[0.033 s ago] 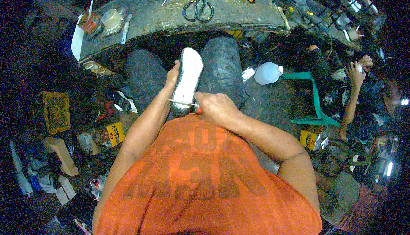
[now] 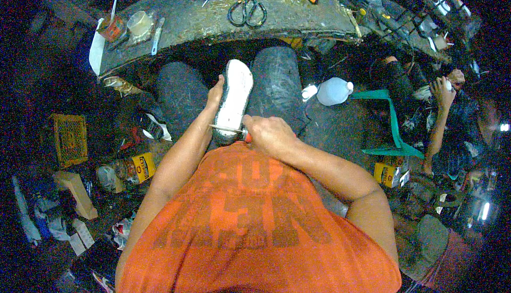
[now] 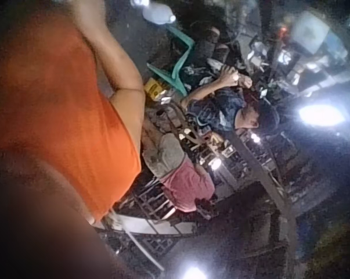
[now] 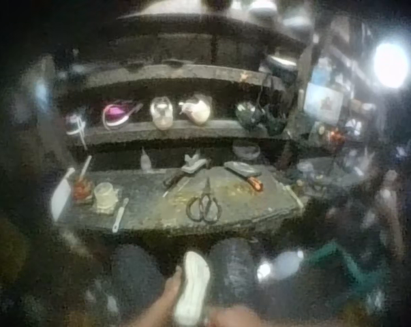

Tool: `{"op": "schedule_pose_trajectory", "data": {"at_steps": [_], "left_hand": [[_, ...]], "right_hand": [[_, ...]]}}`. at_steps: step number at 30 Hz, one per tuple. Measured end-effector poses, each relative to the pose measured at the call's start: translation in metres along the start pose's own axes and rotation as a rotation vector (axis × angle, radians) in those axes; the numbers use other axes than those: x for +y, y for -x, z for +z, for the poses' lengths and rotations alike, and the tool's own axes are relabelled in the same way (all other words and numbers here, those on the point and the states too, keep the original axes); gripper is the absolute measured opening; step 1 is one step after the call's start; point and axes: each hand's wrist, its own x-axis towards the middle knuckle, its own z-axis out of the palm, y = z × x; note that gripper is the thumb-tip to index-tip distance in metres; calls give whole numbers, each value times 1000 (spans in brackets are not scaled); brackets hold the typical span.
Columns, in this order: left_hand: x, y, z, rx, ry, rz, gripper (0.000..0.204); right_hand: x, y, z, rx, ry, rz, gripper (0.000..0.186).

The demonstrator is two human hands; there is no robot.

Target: The person uses a red-handled tool to scrape and clean the sole and edges of a black shoe. They repeatedly scrape the white midsole and black outsole, then flip the shoe to work on the heel and upper edge. The person continues scraping along the perimeter of the sole and the upper side of the shoe.

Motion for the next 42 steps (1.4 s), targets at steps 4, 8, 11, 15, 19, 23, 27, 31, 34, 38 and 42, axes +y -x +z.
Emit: {"op": "schedule_pose_trajectory", "data": {"at_steps": [4,8,11,15,19,23,27,31,34,38,42], "left_hand": [[-8,-12,-7,-68,10,-18,69],[-16,-19,-10,-209,224,-60,62],[-20,-21,-10,-295,383,-88,57],[-20,-22,-9,-230,391,-148,55],[-21,-23,-12,-289,435,-164,54],[-21,-18,-14,-329,521,-181,53],[-17,-12,-13,-334,500,-167,52],[-15,-8,-13,-335,459,-143,53],[-17,-11,-13,-328,436,-129,54],[-17,-18,-10,-300,385,-109,58],[-8,-17,-7,-184,134,-55,63]], "right_hand": [[4,2,7,40,-18,-25,37],[15,-8,11,51,-40,79,39],[21,-20,12,93,-103,209,41],[21,-16,15,60,-84,167,39],[19,-11,18,61,-81,111,40],[19,-9,18,36,-85,80,43],[18,-8,18,34,-91,67,45],[13,-3,17,53,-112,25,45],[8,-2,15,43,-109,8,45],[3,-1,14,61,-88,0,43],[3,-3,14,90,-39,58,39]]}}
